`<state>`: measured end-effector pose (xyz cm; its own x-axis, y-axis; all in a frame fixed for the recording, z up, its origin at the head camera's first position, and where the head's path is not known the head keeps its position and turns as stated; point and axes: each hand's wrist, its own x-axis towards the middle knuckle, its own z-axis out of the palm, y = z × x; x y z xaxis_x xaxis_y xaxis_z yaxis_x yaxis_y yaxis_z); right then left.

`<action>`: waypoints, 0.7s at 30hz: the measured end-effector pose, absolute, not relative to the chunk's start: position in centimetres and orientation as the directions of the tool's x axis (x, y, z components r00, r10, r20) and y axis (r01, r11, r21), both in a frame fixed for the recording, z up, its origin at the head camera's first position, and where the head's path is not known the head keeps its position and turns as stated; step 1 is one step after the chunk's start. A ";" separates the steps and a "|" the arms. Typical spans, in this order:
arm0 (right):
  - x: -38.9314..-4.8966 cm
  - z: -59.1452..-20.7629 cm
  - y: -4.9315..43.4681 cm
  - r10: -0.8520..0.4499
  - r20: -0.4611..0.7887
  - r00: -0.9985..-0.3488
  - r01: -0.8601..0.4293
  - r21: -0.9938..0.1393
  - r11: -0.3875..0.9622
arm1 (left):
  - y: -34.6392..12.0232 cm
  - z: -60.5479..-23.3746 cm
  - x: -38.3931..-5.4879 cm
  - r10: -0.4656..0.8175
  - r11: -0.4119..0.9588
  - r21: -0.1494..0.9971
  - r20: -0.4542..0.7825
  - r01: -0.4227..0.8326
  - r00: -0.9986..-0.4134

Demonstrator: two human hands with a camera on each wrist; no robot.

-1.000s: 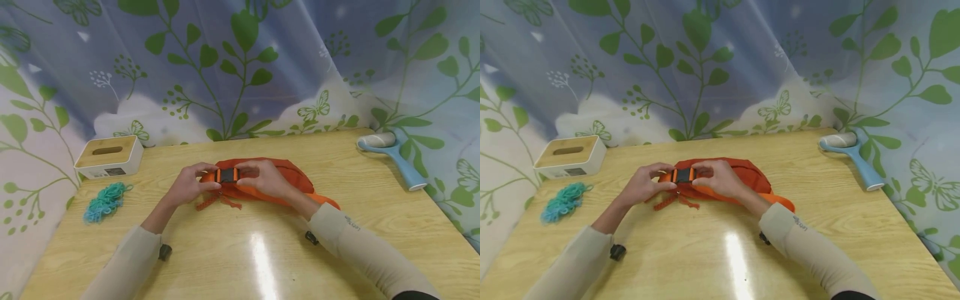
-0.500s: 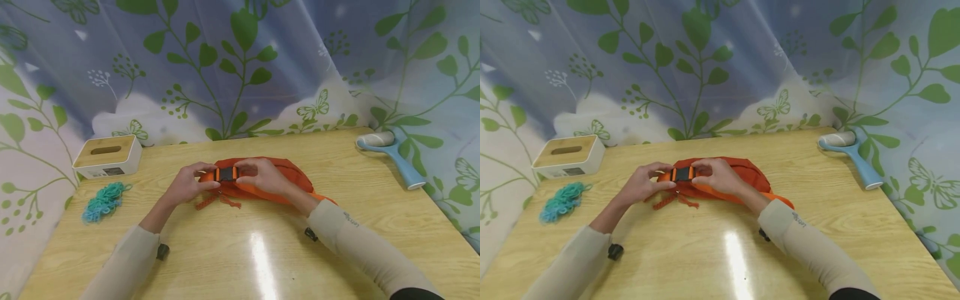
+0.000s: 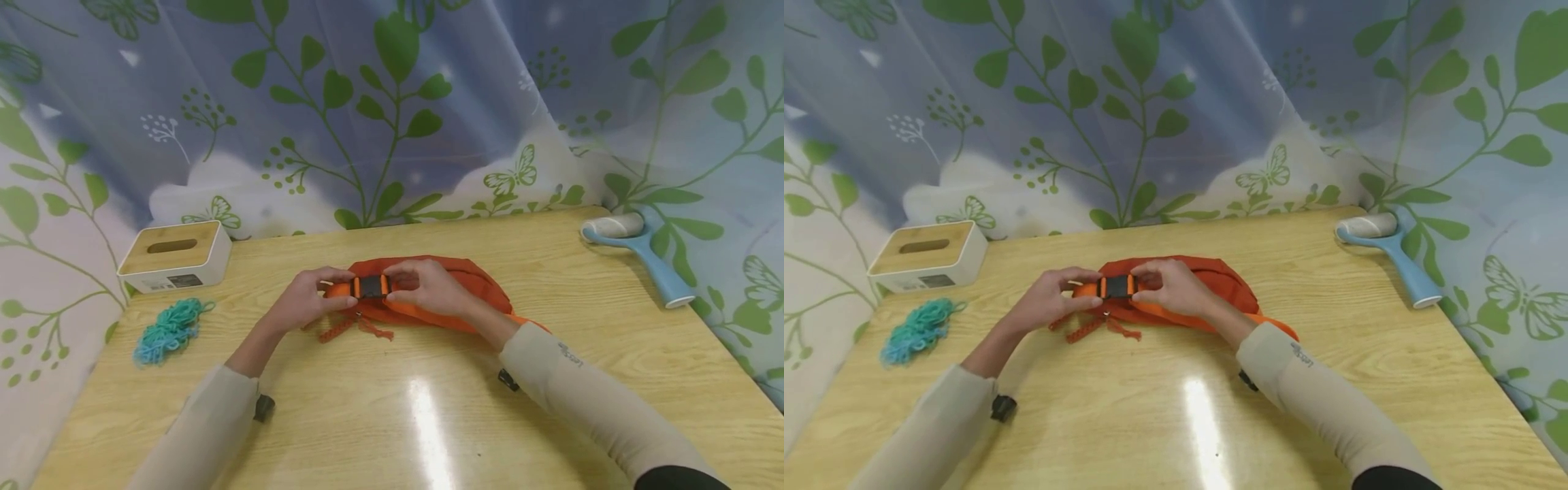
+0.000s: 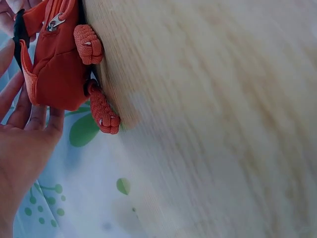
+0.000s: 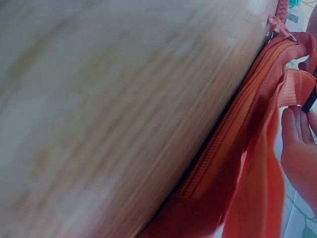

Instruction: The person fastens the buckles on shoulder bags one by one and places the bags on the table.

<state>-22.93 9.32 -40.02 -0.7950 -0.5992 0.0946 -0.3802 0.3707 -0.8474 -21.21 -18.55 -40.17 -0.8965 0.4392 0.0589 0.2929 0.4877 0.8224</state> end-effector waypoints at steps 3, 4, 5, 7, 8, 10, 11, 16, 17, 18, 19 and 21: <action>-23.1 -40.1 9.3 -0.598 0.080 -0.798 -0.375 -0.842 0.388 | -18.5 -40.2 -21.3 0.436 0.498 0.821 0.041 0.279 -0.899; -23.1 -40.1 9.2 -0.598 0.077 -0.798 -0.374 -0.841 0.391 | -18.5 -40.2 -21.4 0.436 0.501 0.821 0.033 0.273 -0.900; -23.2 -40.1 9.2 -0.599 0.073 -0.797 -0.373 -0.840 0.394 | -18.5 -40.3 -21.4 0.434 0.503 0.823 0.026 0.266 -0.900; -23.2 -40.2 9.2 -0.599 0.066 -0.798 -0.369 -0.840 0.399 | -18.5 -40.3 -21.5 0.434 0.503 0.826 0.013 0.254 -0.901; -23.2 -40.3 9.2 -0.598 0.060 -0.799 -0.365 -0.840 0.403 | -18.5 -40.3 -21.5 0.434 0.505 0.826 0.006 0.249 -0.901; -23.3 -40.3 9.1 -0.598 0.047 -0.800 -0.357 -0.839 0.411 | -18.6 -40.4 -21.6 0.432 0.508 0.830 -0.013 0.232 -0.902; -23.3 -40.3 9.0 -0.600 0.040 -0.799 -0.353 -0.839 0.414 | -18.6 -40.5 -21.7 0.434 0.507 0.832 -0.020 0.226 -0.901; -23.3 -40.5 8.9 -0.607 0.007 -0.794 -0.338 -0.836 0.432 | -18.6 -40.6 -21.7 0.440 0.512 0.834 -0.049 0.206 -0.897; -23.3 -40.5 8.8 -0.608 0.004 -0.794 -0.337 -0.836 0.434 | -18.6 -40.6 -21.7 0.443 0.514 0.833 -0.052 0.206 -0.895; -23.4 -40.6 8.8 -0.608 0.000 -0.794 -0.335 -0.835 0.437 | -18.5 -40.5 -21.6 0.443 0.517 0.831 -0.056 0.204 -0.895; -23.4 -40.6 8.8 -0.608 -0.002 -0.794 -0.333 -0.835 0.439 | -18.5 -40.5 -21.6 0.445 0.522 0.828 -0.059 0.205 -0.894; -23.4 -40.6 8.7 -0.607 -0.014 -0.794 -0.325 -0.835 0.445 | -18.5 -40.5 -21.6 0.445 0.534 0.820 -0.064 0.207 -0.893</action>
<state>-23.40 8.66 -40.64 -0.7943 -0.6073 -0.0141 -0.3250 0.4445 -0.8347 -21.63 -18.49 -40.48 -0.8931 0.4453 -0.0641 0.2075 0.5340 0.8196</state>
